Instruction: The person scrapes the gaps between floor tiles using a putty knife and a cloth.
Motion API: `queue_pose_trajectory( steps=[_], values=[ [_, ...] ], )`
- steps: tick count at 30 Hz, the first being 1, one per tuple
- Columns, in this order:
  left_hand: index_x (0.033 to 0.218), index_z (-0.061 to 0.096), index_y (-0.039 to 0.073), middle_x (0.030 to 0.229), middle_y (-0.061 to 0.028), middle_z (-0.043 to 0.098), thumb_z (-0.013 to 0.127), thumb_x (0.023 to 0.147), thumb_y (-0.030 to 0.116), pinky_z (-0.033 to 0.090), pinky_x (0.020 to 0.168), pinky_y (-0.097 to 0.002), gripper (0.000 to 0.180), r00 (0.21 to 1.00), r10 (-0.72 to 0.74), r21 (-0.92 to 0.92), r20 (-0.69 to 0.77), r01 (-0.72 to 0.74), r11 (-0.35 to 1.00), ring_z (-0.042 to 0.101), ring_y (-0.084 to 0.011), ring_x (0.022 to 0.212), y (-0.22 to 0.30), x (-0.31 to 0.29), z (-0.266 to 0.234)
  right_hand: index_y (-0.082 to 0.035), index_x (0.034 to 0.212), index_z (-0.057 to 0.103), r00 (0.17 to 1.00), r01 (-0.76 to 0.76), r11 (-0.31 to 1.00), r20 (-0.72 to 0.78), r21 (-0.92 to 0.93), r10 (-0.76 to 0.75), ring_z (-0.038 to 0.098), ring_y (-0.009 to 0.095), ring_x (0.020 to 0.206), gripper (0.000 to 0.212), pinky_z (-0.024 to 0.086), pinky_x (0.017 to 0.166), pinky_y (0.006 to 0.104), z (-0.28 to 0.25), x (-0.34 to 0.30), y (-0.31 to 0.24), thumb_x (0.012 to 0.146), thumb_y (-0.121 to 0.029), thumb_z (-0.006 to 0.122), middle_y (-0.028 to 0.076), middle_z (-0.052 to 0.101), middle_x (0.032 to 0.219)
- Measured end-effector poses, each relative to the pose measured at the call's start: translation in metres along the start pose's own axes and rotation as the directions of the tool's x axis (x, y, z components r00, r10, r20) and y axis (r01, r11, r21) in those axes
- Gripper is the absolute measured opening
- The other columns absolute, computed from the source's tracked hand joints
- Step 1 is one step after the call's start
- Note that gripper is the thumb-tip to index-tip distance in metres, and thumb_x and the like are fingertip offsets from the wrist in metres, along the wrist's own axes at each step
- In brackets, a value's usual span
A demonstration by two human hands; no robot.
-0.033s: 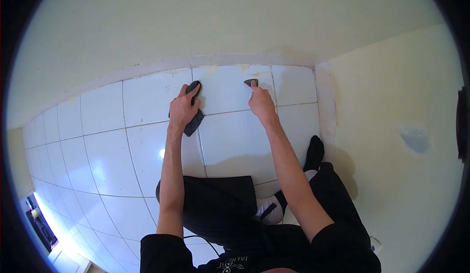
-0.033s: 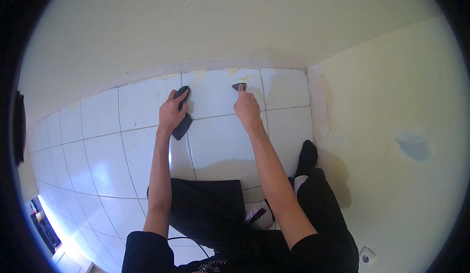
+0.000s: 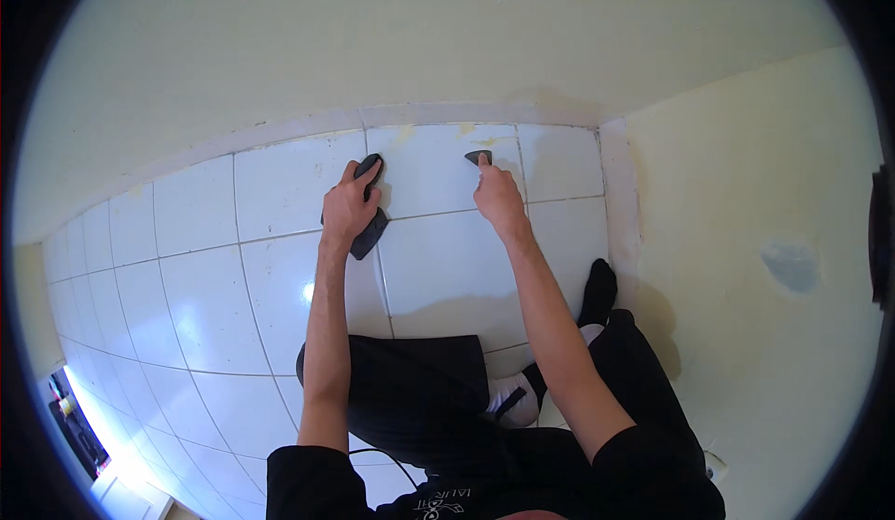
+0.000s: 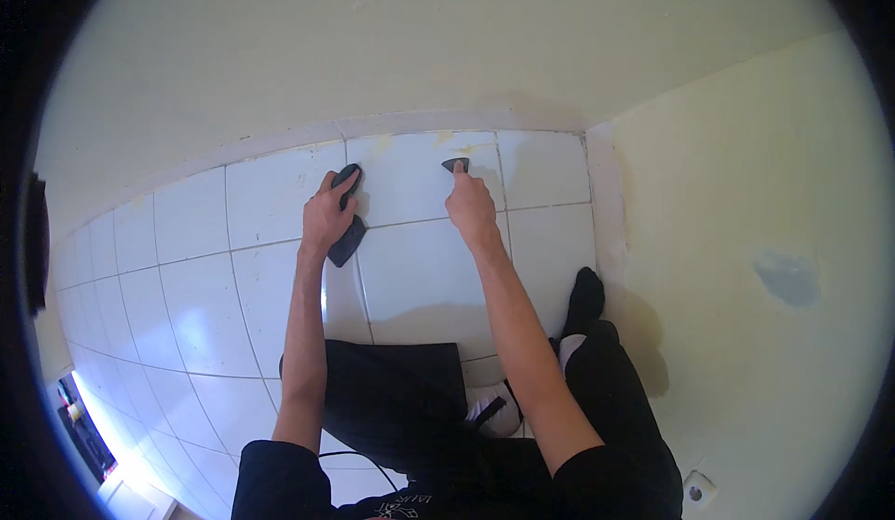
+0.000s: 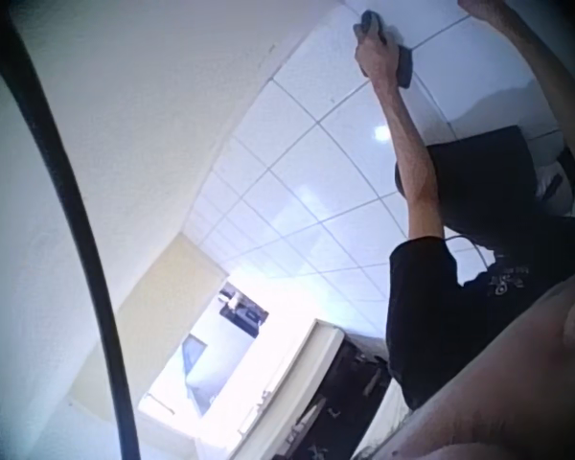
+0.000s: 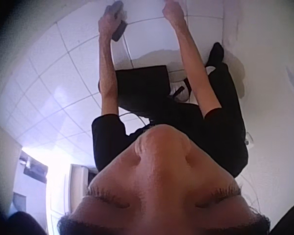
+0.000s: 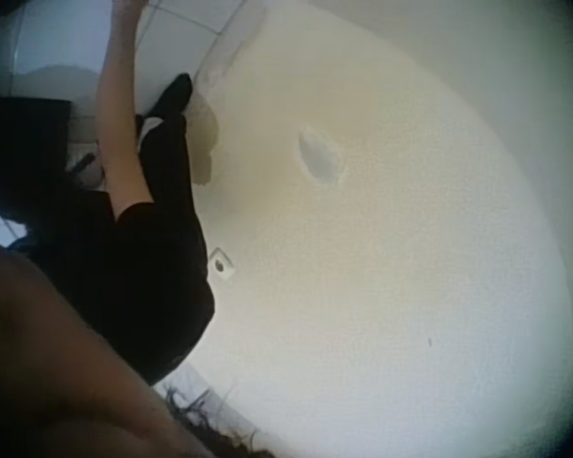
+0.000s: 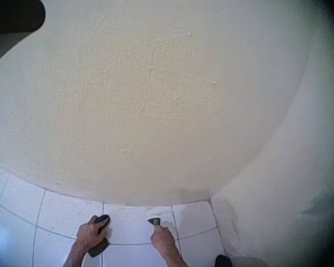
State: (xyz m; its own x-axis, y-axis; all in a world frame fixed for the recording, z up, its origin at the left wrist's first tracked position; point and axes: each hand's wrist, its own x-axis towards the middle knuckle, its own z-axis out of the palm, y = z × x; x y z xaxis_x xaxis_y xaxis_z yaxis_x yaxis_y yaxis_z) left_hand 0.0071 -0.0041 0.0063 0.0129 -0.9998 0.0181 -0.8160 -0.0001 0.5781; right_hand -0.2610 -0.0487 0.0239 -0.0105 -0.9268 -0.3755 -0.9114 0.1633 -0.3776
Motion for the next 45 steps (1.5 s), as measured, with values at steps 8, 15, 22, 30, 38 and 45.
queue_pose_trajectory(
  steps=[8,15,22,30,38,45],
  values=[
    [0.128,0.068,0.016,0.114,-0.0119,0.062,0.063,0.083,0.014,0.057,0.073,-0.0452,0.045,1.0,0.004,-0.01,0.0,-0.004,1.0,0.068,-0.0341,0.079,0.0,-0.001,-0.001,-0.007,0.147,0.047,1.0,0.004,1.0,0.019,-0.004,-0.004,0.069,0.043,0.096,0.055,0.057,0.083,0.0509,-0.009,-0.001,0.005,0.093,-0.004,0.051,0.026,0.071,0.101],
    [0.127,0.069,0.016,0.113,-0.0119,0.062,0.062,0.083,0.014,0.057,0.073,-0.0449,0.044,1.0,0.002,-0.021,-0.012,-0.002,1.0,0.068,-0.0339,0.079,0.002,0.0,-0.001,-0.006,0.146,0.049,1.0,0.017,1.0,-0.014,0.007,-0.017,0.069,0.043,0.093,0.054,0.056,0.082,0.0526,-0.005,0.006,0.012,0.093,-0.004,0.052,0.028,0.07,0.099],
    [0.127,0.069,0.015,0.114,-0.0117,0.062,0.062,0.083,0.015,0.057,0.073,-0.0447,0.045,1.0,0.012,0.002,-0.009,-0.012,1.0,0.068,-0.034,0.079,0.002,0.0,-0.001,-0.004,0.145,0.05,0.997,0.059,0.998,-0.051,0.01,-0.059,0.069,0.044,0.094,0.054,0.057,0.082,0.052,-0.004,0.013,0.017,0.091,-0.004,0.052,0.029,0.07,0.099],
    [0.127,0.069,0.016,0.113,-0.0115,0.062,0.062,0.083,0.014,0.057,0.072,-0.0448,0.044,1.0,0.002,0.0,-0.02,-0.002,1.0,0.068,-0.0343,0.079,0.003,0.0,-0.001,-0.006,0.147,0.048,0.998,0.05,0.999,-0.041,0.004,-0.05,0.069,0.044,0.089,0.055,0.057,0.08,0.0518,-0.002,0.008,0.02,0.092,-0.005,0.052,0.027,0.07,0.096],
    [0.128,0.068,0.016,0.113,-0.0116,0.062,0.062,0.084,0.015,0.057,0.073,-0.0446,0.045,1.0,-0.003,-0.002,-0.005,0.003,1.0,0.068,-0.0346,0.079,0.0,-0.001,-0.001,-0.006,0.148,0.046,0.999,0.023,0.999,-0.029,0.032,-0.022,0.069,0.043,0.091,0.055,0.056,0.081,0.0517,-0.006,0.004,0.017,0.093,-0.005,0.052,0.028,0.07,0.097],
    [0.128,0.068,0.016,0.114,-0.0118,0.062,0.061,0.084,0.015,0.057,0.073,-0.045,0.045,1.0,-0.002,0.003,-0.007,0.002,1.0,0.068,-0.0349,0.079,0.0,0.0,-0.001,-0.006,0.148,0.047,0.999,0.011,1.0,-0.04,0.006,-0.01,0.069,0.043,0.093,0.055,0.057,0.082,0.0502,-0.007,0.008,0.016,0.093,-0.005,0.052,0.028,0.069,0.1]
  ],
)
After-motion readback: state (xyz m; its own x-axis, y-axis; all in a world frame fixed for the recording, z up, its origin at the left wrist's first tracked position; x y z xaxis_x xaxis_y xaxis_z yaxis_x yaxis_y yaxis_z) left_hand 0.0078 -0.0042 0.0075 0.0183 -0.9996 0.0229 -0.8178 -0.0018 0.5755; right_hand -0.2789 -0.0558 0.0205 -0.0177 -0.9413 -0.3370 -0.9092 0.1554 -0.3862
